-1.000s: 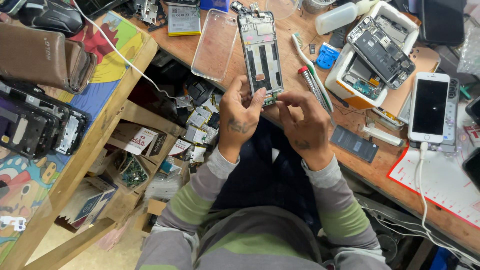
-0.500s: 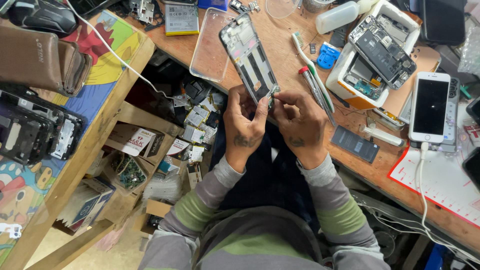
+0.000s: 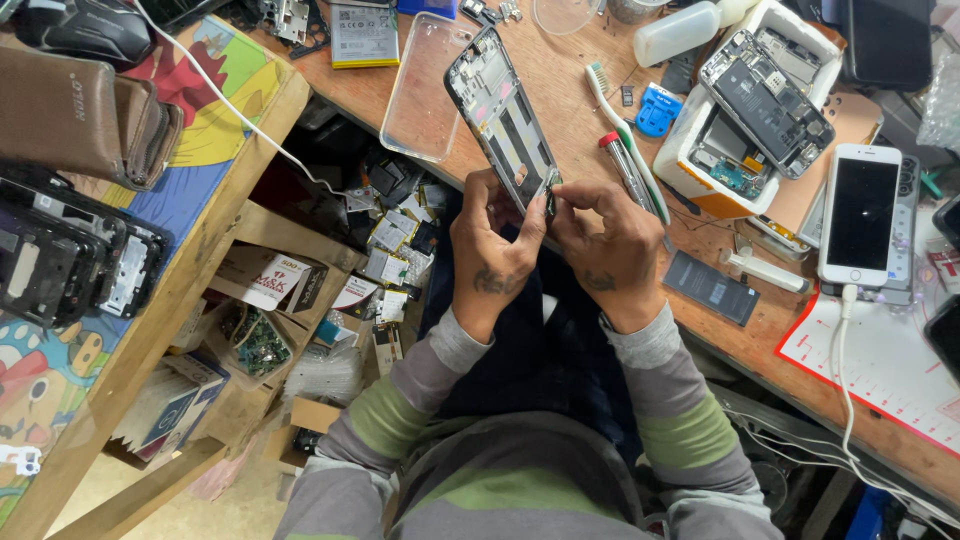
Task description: The person disassembles a mobile phone by prying open the back cover, removing screws, and detaching internal components. They use a toothbrush to clean the interior and then reassemble the phone by reconnecting cables and securing the back cover.
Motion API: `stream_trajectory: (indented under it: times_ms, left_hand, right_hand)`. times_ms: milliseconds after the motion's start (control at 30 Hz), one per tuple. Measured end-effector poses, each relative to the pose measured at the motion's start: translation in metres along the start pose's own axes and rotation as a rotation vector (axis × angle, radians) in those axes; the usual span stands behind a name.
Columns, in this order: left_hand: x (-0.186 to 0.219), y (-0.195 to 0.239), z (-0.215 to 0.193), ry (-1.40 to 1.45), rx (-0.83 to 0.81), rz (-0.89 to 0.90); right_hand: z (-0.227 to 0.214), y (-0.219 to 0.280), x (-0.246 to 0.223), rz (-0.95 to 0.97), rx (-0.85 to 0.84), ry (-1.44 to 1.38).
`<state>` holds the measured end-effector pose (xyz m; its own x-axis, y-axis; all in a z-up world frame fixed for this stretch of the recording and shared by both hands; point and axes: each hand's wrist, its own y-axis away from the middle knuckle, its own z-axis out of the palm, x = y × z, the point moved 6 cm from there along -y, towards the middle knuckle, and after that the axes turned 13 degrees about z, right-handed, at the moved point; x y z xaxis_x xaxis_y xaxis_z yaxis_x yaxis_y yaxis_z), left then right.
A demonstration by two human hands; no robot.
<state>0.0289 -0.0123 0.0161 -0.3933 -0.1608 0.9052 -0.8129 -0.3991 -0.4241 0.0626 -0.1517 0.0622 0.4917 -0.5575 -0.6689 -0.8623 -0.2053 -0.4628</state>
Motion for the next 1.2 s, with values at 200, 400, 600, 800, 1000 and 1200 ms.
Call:
stream_trajectory:
  times_ms: [200, 400, 600, 800, 1000, 1200]
  left_hand:
    - [-0.001, 0.0, 0.002, 0.002, 0.006, -0.002]
    - [0.001, -0.001, 0.002, -0.037, -0.023, 0.006]
    - [-0.004, -0.006, -0.002, 0.044, 0.006, -0.042]
    - [-0.012, -0.006, -0.002, 0.179, 0.002, -0.063]
    - [-0.023, -0.005, -0.006, 0.21, -0.035, -0.143]
    - [-0.023, -0.009, -0.005, 0.247, -0.081, -0.123]
  right_hand:
    - [-0.002, -0.003, -0.005, -0.095, -0.045, 0.058]
    - [-0.006, -0.015, -0.006, -0.138, -0.182, 0.117]
    - [-0.01, -0.015, 0.005, 0.019, -0.168, -0.015]
    - [-0.011, -0.009, 0.004, 0.025, -0.102, -0.026]
    - [-0.008, -0.008, -0.013, -0.098, -0.289, -0.012]
    - [-0.005, -0.014, -0.006, -0.057, -0.361, -0.067]
